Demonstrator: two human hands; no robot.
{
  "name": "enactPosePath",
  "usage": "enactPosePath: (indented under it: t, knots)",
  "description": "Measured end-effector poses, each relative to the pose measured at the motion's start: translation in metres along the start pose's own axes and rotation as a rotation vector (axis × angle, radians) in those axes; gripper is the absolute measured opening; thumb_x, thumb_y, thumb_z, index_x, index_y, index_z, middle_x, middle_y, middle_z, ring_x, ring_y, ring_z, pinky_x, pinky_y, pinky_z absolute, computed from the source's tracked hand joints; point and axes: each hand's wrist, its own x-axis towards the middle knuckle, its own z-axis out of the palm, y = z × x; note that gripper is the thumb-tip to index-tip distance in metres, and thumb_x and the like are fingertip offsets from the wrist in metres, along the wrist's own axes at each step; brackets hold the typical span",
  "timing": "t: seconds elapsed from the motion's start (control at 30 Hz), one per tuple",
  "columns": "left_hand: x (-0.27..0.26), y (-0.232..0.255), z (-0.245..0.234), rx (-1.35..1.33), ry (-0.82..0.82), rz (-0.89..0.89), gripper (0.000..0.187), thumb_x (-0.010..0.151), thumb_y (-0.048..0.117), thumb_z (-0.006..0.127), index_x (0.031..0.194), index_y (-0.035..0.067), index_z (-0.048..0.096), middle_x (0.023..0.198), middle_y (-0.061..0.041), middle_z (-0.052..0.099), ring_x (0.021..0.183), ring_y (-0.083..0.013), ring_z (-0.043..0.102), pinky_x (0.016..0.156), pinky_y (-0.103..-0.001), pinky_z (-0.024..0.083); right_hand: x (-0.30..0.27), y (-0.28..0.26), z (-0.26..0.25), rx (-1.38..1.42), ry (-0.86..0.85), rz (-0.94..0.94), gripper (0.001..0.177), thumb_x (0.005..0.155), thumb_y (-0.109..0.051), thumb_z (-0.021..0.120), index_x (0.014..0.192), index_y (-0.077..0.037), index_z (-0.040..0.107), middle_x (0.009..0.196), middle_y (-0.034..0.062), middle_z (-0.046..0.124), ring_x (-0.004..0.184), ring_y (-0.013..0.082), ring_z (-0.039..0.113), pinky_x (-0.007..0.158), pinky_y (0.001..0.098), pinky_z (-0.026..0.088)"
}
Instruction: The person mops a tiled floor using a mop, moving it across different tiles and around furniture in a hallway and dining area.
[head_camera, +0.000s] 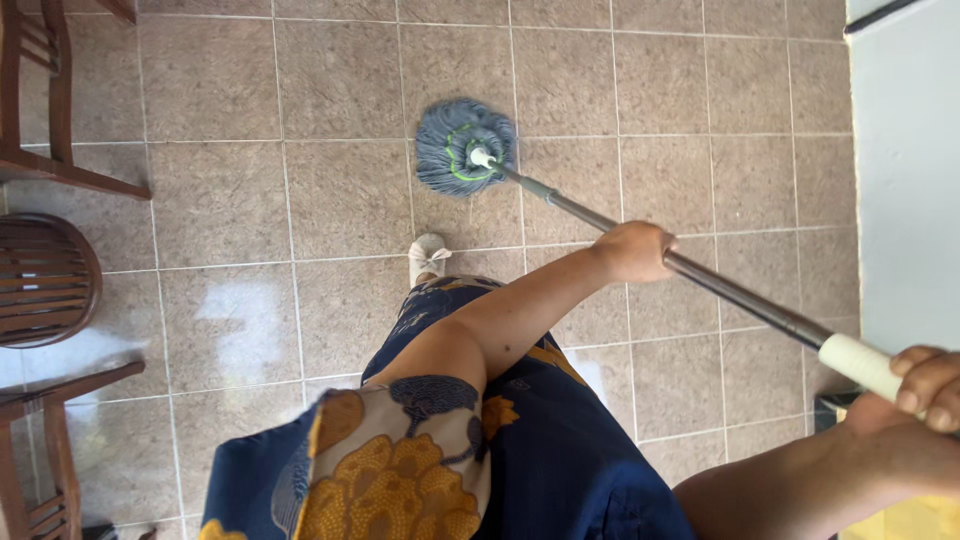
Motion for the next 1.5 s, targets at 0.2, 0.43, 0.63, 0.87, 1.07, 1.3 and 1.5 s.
enactPosePath:
  t: [0.2, 0.43, 0.63, 0.87, 1.07, 1.3, 1.5]
  knots:
    - [-0.012, -0.002, -0.014, -0.046, -0.113, -0.176, 0.022, 0.081, 0.028, 0.063, 0.093, 0.011, 0.071, 0.088, -0.013, 0.073, 0.088, -0.0244, 0.075, 0.082, -0.041, 0.06, 0.003, 0.011, 0.023, 0.067, -0.009, 0.056, 0.046, 0.114, -0.035, 0.034, 0.078, -0.006, 0.041, 0.069, 0.0063, 0.035, 0.059, 0.02, 0.036, 0.066, 0.0325, 0.041]
    - [-0.075, -0.075, -0.045, 0.055, 0.221, -0.154, 0.038, 0.078, 0.045, 0.072, 0.091, 0.009, 0.073, 0.094, -0.021, 0.073, 0.095, -0.038, 0.069, 0.087, -0.047, 0.054, -0.009, 0.03, 0.163, 0.101, -0.114, 0.097, 0.047, 0.112, -0.042, 0.034, 0.087, -0.005, 0.049, 0.062, 0.0072, 0.041, 0.054, 0.0197, 0.041, 0.055, 0.0328, 0.041]
    - [-0.153, -0.185, -0.095, 0.198, 0.421, -0.305, 0.029, 0.079, 0.036, 0.069, 0.096, 0.012, 0.073, 0.104, -0.015, 0.073, 0.107, -0.0363, 0.066, 0.095, -0.046, 0.052, -0.064, 0.08, 0.3, 0.084, -0.181, 0.124, 0.052, 0.119, -0.045, 0.043, 0.084, -0.008, 0.051, 0.061, 0.0064, 0.047, 0.05, 0.0182, 0.045, 0.057, 0.0363, 0.048]
    - [-0.232, -0.272, -0.149, 0.28, 0.553, -0.593, 0.021, 0.082, 0.027, 0.065, 0.098, 0.019, 0.075, 0.118, -0.016, 0.066, 0.123, -0.0387, 0.056, 0.104, -0.052, 0.042, -0.146, 0.124, 0.412, 0.163, -0.262, 0.212, 0.042, 0.115, -0.034, 0.049, 0.083, -0.008, 0.059, 0.062, 0.0061, 0.052, 0.052, 0.0163, 0.049, 0.059, 0.0376, 0.049]
    - [-0.292, -0.197, -0.177, 0.16, 0.178, -0.525, 0.024, 0.087, 0.041, 0.064, 0.088, 0.018, 0.073, 0.097, -0.012, 0.075, 0.1, -0.0318, 0.071, 0.097, -0.047, 0.053, -0.15, 0.041, 0.422, 0.101, -0.382, 0.102, 0.044, 0.113, -0.035, 0.043, 0.085, -0.005, 0.059, 0.058, 0.0071, 0.052, 0.045, 0.0152, 0.047, 0.053, 0.0381, 0.052]
    - [-0.332, -0.201, -0.192, 0.1, 0.281, -0.357, 0.025, 0.092, 0.038, 0.062, 0.091, 0.015, 0.073, 0.102, -0.013, 0.074, 0.108, -0.0338, 0.069, 0.107, -0.054, 0.046, -0.177, 0.032, 0.477, 0.149, -0.301, 0.05, 0.043, 0.114, -0.036, 0.044, 0.086, -0.006, 0.055, 0.057, 0.0081, 0.052, 0.043, 0.0164, 0.048, 0.054, 0.0358, 0.053]
    - [-0.322, -0.317, -0.227, 0.228, 0.513, -0.597, 0.025, 0.089, 0.031, 0.065, 0.112, 0.023, 0.07, 0.13, -0.011, 0.059, 0.136, -0.0307, 0.045, 0.119, -0.061, 0.021, -0.217, 0.111, 0.551, 0.128, -0.424, -0.001, 0.032, 0.108, -0.027, 0.055, 0.088, -0.002, 0.058, 0.076, 0.0132, 0.061, 0.057, 0.0167, 0.058, 0.069, 0.0377, 0.059]
